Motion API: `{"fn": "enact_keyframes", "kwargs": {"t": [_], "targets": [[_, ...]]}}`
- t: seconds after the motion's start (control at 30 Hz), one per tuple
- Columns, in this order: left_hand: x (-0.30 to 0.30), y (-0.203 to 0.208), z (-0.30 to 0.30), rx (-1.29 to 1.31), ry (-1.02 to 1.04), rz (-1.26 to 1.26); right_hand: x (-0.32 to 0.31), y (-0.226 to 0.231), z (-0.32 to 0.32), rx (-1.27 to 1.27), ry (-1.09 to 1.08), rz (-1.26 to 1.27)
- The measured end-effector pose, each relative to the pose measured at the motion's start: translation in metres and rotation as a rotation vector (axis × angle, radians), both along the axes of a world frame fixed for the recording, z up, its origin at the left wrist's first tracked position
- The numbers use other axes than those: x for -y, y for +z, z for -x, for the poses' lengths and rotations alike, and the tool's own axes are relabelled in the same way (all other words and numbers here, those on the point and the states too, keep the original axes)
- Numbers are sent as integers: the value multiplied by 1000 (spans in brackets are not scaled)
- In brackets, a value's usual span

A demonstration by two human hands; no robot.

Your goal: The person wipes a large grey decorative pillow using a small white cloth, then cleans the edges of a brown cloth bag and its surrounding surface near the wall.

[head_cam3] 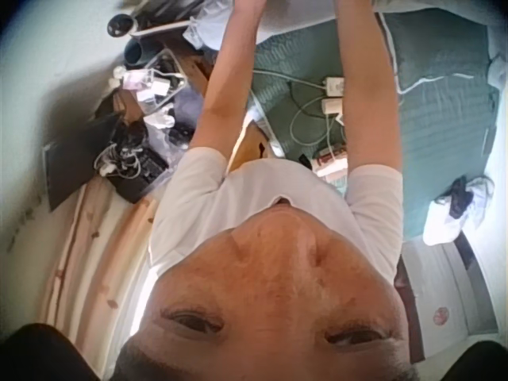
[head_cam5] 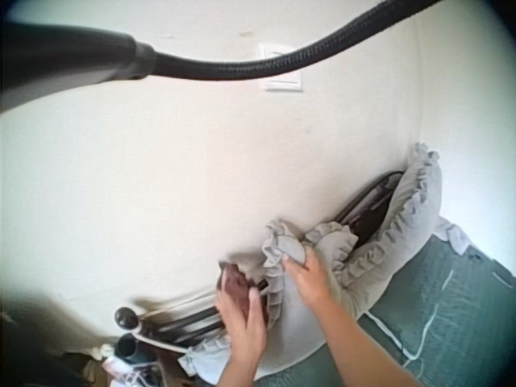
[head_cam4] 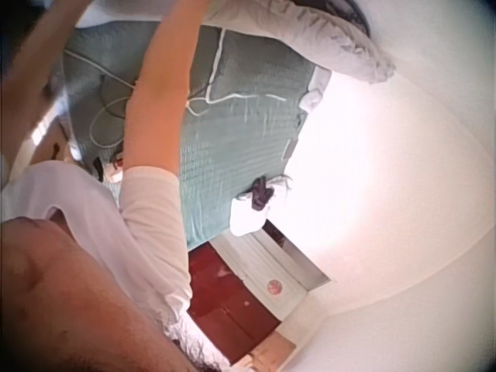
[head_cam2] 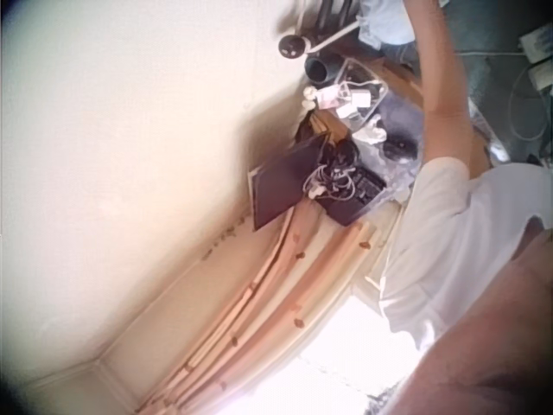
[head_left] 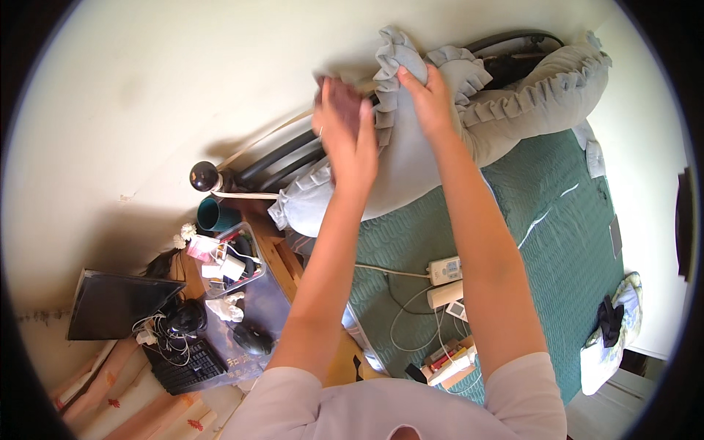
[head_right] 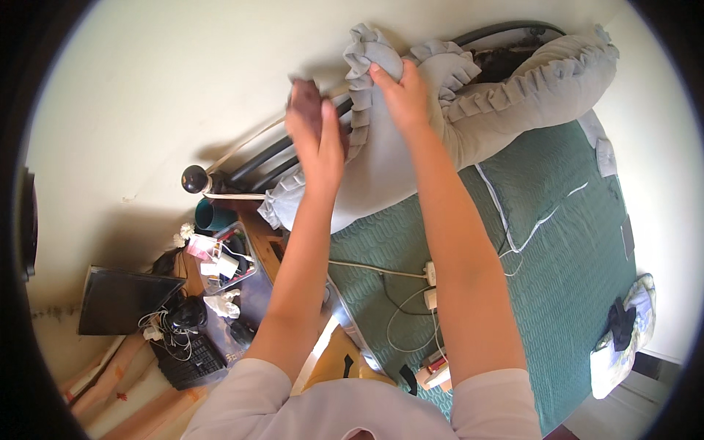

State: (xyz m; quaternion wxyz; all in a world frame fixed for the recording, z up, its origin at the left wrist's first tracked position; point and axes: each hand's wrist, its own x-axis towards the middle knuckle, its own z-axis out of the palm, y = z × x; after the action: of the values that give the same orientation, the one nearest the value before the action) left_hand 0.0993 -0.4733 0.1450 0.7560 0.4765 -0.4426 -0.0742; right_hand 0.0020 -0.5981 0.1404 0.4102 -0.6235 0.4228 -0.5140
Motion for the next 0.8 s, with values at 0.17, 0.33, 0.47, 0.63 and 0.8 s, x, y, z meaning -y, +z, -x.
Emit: {"fn": "enact_keyframes", "kwargs": {"t": [0.17,0.33,0.47,0.63,0.8], "targets": [[51,-18,54,467,244,-543,21,-20,23,202,6,-76],[-9,-69,31,830,225,-673,1,-11,22,443,55,-195],[-74,-88,11,986,252,-875,-2,-23,14,253,6,-137],[-47,-41,13,486,193,-458,2,-15,20,274,27,-128],[42,-29,56,509,272,-447,-9,-3,32,488,136,-185]]}}
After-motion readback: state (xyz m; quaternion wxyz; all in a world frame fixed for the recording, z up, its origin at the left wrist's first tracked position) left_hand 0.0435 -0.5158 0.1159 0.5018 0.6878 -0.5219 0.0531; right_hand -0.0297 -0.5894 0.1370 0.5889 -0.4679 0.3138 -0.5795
